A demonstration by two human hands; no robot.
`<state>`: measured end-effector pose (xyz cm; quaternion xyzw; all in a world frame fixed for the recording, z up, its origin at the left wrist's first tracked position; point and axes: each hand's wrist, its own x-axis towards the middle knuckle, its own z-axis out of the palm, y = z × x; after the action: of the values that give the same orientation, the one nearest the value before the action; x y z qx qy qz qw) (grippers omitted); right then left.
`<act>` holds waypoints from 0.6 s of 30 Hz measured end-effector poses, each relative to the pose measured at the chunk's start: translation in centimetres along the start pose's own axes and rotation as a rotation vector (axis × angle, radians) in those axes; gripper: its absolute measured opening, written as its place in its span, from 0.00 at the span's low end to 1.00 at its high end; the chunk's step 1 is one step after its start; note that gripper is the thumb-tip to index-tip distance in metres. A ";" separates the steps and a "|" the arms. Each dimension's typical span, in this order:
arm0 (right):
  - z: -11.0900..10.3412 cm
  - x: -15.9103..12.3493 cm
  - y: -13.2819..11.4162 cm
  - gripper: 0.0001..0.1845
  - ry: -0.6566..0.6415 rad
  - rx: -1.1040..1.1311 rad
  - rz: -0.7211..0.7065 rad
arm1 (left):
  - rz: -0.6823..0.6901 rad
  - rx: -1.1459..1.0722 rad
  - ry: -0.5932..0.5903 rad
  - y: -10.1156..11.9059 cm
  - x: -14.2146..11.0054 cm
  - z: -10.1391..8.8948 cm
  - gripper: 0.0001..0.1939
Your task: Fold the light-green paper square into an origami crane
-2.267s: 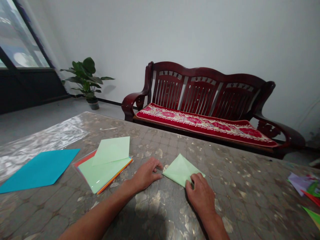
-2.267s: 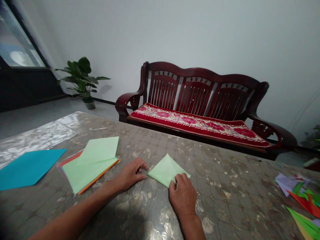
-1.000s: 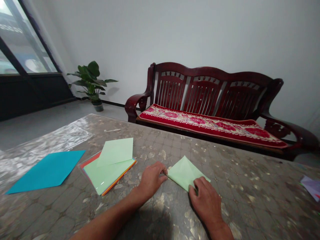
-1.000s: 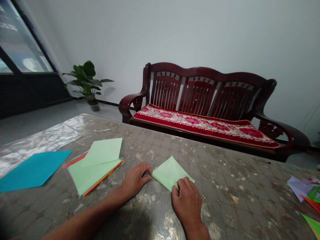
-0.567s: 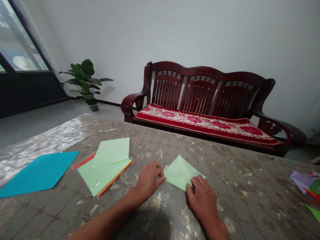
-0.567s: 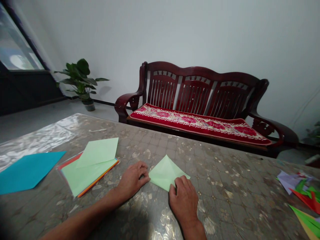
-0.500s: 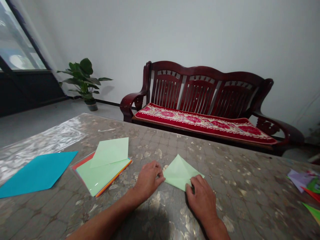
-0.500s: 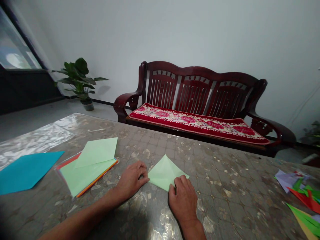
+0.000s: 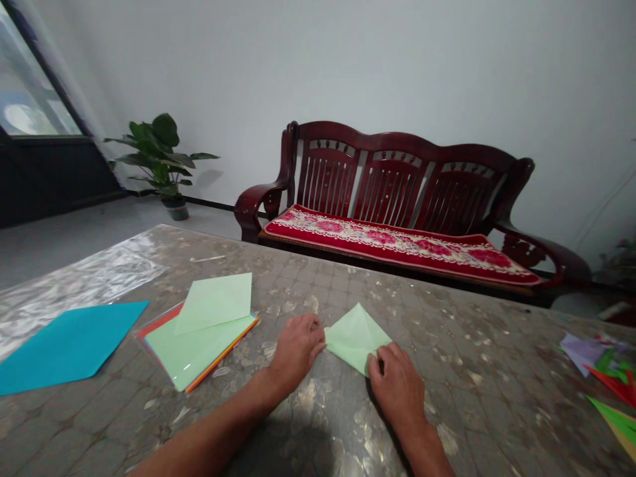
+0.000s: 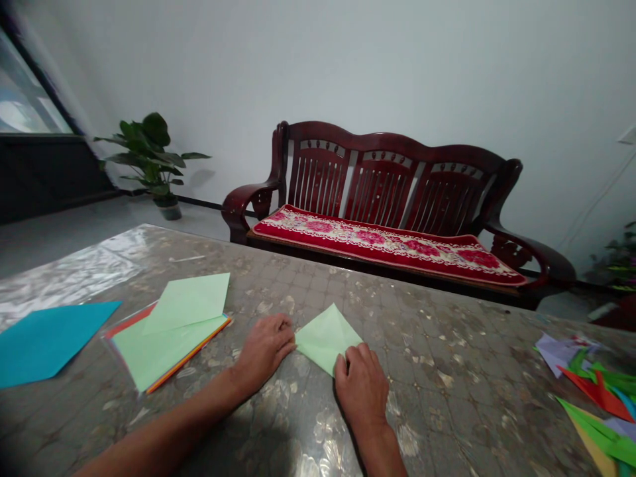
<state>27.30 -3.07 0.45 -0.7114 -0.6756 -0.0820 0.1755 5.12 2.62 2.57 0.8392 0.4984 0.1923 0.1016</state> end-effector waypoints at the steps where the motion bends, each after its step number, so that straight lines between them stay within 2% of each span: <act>1: 0.0 0.2 0.1 0.12 0.014 -0.002 0.009 | 0.015 0.017 0.008 0.0 0.3 0.2 0.03; 7: 0.2 0.6 0.7 0.11 0.052 -0.021 -0.013 | 0.012 -0.099 -0.034 -0.5 1.0 1.3 0.10; 12: 0.1 0.3 0.5 0.10 0.056 -0.063 -0.050 | -0.040 -0.274 -0.065 -1.0 0.9 1.0 0.09; 18: -0.1 0.2 0.1 0.09 0.073 -0.093 -0.075 | -0.081 -0.323 -0.057 -0.1 1.2 0.8 0.10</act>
<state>27.44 -2.95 0.63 -0.6894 -0.6904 -0.1458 0.1637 5.88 3.73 2.06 0.7962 0.4914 0.2420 0.2569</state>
